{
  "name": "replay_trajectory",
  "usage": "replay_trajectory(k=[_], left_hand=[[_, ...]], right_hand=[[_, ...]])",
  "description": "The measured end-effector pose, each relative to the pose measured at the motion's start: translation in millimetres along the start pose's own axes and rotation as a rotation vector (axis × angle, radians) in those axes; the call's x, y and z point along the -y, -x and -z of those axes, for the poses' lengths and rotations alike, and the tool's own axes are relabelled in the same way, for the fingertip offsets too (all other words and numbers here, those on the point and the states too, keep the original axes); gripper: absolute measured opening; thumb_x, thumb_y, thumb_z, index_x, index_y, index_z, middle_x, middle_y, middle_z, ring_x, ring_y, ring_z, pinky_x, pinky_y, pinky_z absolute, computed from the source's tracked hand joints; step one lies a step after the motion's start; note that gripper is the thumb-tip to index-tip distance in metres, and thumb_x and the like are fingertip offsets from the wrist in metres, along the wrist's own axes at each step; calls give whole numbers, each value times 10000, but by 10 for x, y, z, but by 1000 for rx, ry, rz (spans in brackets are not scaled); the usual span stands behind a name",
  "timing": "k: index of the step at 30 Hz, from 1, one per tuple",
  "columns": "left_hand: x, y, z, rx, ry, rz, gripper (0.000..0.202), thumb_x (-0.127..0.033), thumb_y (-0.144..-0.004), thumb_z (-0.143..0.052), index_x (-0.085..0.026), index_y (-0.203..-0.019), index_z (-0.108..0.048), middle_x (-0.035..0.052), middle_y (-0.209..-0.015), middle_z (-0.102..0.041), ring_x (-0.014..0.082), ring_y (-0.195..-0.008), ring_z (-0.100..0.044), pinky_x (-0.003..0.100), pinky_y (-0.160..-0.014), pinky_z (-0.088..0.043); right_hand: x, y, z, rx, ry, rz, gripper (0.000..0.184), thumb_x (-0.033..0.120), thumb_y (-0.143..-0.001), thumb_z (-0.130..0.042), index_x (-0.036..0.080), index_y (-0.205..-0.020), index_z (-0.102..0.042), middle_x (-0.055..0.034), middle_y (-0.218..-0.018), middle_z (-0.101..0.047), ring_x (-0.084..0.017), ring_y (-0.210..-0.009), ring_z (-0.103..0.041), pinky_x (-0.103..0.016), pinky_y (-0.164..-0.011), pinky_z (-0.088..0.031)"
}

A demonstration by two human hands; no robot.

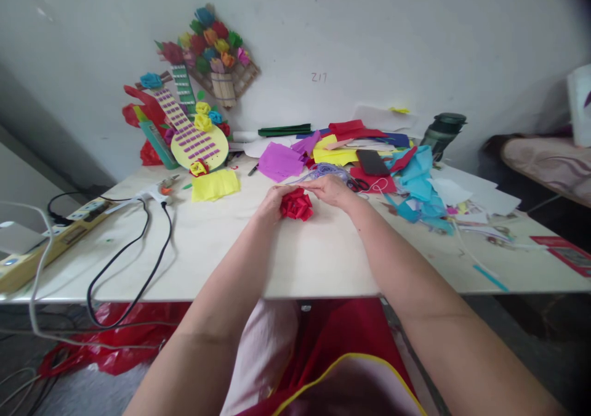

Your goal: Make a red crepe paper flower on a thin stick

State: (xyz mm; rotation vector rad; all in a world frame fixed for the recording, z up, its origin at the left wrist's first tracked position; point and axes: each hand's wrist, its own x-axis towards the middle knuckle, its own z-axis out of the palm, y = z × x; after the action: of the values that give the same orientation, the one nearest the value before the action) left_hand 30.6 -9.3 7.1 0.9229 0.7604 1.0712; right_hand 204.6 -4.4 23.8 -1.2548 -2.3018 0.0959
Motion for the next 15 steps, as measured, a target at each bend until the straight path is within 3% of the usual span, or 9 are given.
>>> replay_trajectory(k=[6, 15], left_hand=[[22, -32, 26, -15, -2, -15, 62, -144, -660, -631, -91, -630, -618, 56, -529, -621, 135, -448, -565, 248, -503, -426], [29, -53, 35, 1, 0, -16, 62, -147, -655, -649, -88, -658, -629, 59, -550, -632, 147, -458, -575, 263, -504, -436]], right_hand=[[52, 6, 26, -1, 16, -17, 318, 227, -854, -519, 325, -1118, -667, 7, -1115, -684, -189, -1012, -650, -279, -813, -486], [83, -9, -33, -58, -156, -93, 297, 312, -848, -522, 227, -1061, -709, -21, -847, -739, -161, -809, -652, -262, -723, -462]])
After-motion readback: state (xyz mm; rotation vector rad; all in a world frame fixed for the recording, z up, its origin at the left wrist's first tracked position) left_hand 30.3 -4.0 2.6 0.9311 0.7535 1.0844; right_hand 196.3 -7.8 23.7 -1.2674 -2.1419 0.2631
